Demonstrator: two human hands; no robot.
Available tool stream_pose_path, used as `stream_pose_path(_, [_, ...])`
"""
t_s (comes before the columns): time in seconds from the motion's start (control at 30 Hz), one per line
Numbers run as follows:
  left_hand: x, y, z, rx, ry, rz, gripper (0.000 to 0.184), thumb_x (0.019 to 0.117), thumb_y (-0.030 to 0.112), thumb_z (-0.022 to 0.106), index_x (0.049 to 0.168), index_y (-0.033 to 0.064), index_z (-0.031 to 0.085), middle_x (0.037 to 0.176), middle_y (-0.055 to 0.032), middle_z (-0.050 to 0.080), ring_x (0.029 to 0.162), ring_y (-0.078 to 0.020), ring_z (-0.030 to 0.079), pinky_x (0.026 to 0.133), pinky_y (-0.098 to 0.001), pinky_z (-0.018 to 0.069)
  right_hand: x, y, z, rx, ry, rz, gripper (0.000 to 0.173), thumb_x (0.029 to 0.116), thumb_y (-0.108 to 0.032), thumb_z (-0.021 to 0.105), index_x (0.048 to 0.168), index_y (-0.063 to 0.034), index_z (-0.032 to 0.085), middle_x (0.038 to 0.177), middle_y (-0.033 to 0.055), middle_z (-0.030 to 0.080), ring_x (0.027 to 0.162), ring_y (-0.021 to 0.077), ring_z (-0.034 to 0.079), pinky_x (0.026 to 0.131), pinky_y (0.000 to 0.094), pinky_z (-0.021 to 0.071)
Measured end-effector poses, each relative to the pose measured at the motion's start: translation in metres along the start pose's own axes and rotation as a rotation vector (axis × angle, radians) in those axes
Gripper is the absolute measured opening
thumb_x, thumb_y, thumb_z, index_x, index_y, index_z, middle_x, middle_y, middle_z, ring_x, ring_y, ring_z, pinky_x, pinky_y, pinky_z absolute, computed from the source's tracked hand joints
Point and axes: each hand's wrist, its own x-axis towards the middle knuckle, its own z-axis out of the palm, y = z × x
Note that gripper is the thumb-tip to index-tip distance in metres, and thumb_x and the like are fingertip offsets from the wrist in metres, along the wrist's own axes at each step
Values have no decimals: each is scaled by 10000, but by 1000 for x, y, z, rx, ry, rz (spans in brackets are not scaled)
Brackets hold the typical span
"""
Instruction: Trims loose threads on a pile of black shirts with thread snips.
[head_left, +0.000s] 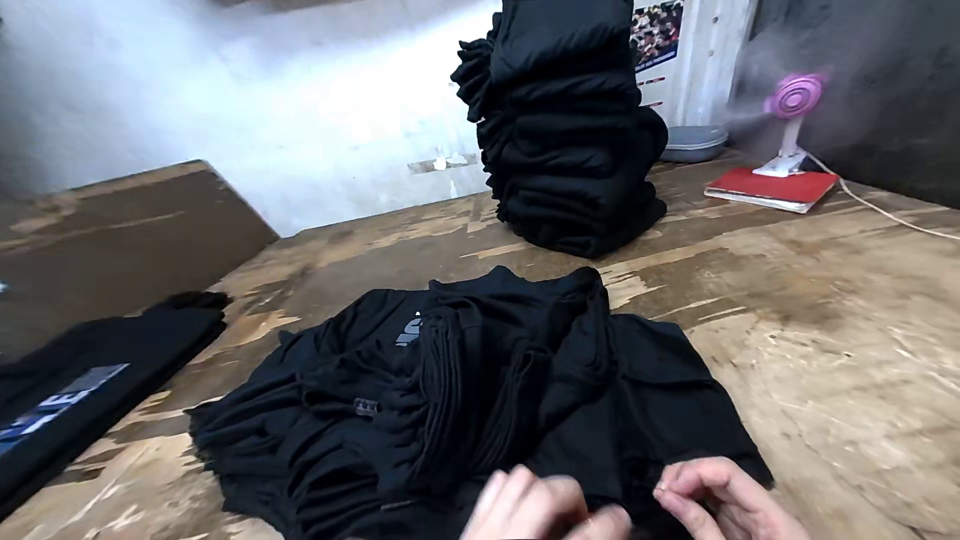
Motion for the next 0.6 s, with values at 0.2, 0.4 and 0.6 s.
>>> stream_pose_path(0.2, [42, -15, -5, 344, -10, 95, 181, 1009, 219, 623, 1123, 193, 762, 1066, -17, 719, 916, -220, 637, 767, -389, 487, 4, 0, 10, 40, 47, -43, 217, 905, 69, 703, 1026, -108, 678, 982, -45, 737, 902, 60, 706, 834, 259, 607])
stream_pose_path(0.4, [54, -16, 9, 444, 18, 249, 206, 948, 77, 585, 993, 182, 757, 936, 0, 707, 831, -211, 611, 712, -381, 447, 5, -5, 6, 27, -97, -98, 110, 932, -9, 712, 983, -104, 694, 957, -12, 737, 923, 80, 712, 857, 279, 609])
stream_pose_path(0.6, [28, -41, -10, -2, -109, -121, 368, 892, 355, 787, 1209, 182, 715, 1019, -27, 664, 942, -173, 647, 853, -393, 567, 1, -31, -13, -539, -294, 26, 309, 885, -343, 809, 972, -48, 775, 744, 67, 710, 680, 204, 653, 749, 446, 557])
